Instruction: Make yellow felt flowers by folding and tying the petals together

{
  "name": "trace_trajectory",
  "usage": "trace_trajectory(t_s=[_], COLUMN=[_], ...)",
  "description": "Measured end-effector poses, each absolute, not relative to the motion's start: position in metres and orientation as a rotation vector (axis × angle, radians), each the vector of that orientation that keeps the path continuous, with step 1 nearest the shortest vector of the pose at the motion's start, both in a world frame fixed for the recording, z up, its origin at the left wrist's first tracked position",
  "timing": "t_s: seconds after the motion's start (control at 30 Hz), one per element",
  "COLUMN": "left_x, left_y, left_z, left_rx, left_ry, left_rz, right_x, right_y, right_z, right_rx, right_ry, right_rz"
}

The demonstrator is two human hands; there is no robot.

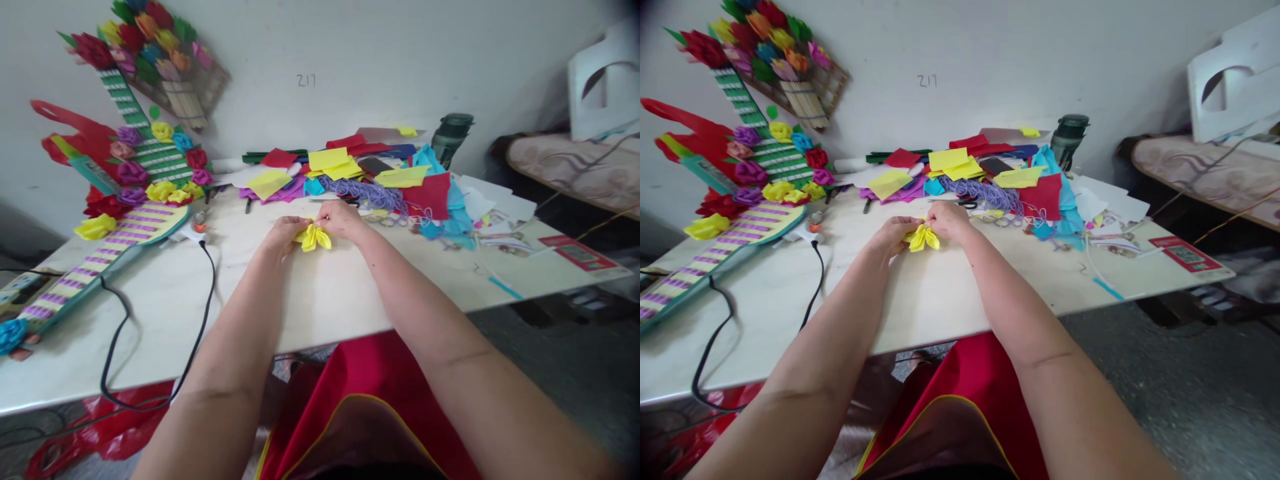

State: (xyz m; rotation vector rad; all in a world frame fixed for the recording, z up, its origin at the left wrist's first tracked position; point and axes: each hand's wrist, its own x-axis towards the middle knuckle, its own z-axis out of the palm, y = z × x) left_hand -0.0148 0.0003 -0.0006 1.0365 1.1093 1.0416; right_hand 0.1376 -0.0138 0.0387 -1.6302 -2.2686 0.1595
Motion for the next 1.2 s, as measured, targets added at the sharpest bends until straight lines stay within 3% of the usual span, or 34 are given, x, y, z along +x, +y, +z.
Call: trace_trajectory(t_s=[0.4, 1.2], left_x=[-0.027, -0.018], left_y=[-0.006, -0.002], left_z=[0.008, 0.002], left_rx=[1.081, 1.115], left_ry=[0.947, 1.086], left_rz=[0.916, 1.215], right_x=[0.144, 0.153], right_y=[-0.011, -0.004], right_z=[0.034, 0.032], right_rx=[-1.517, -1.296], right_ry=[-2.356, -2.32], right_rz=[-0.014, 0.069])
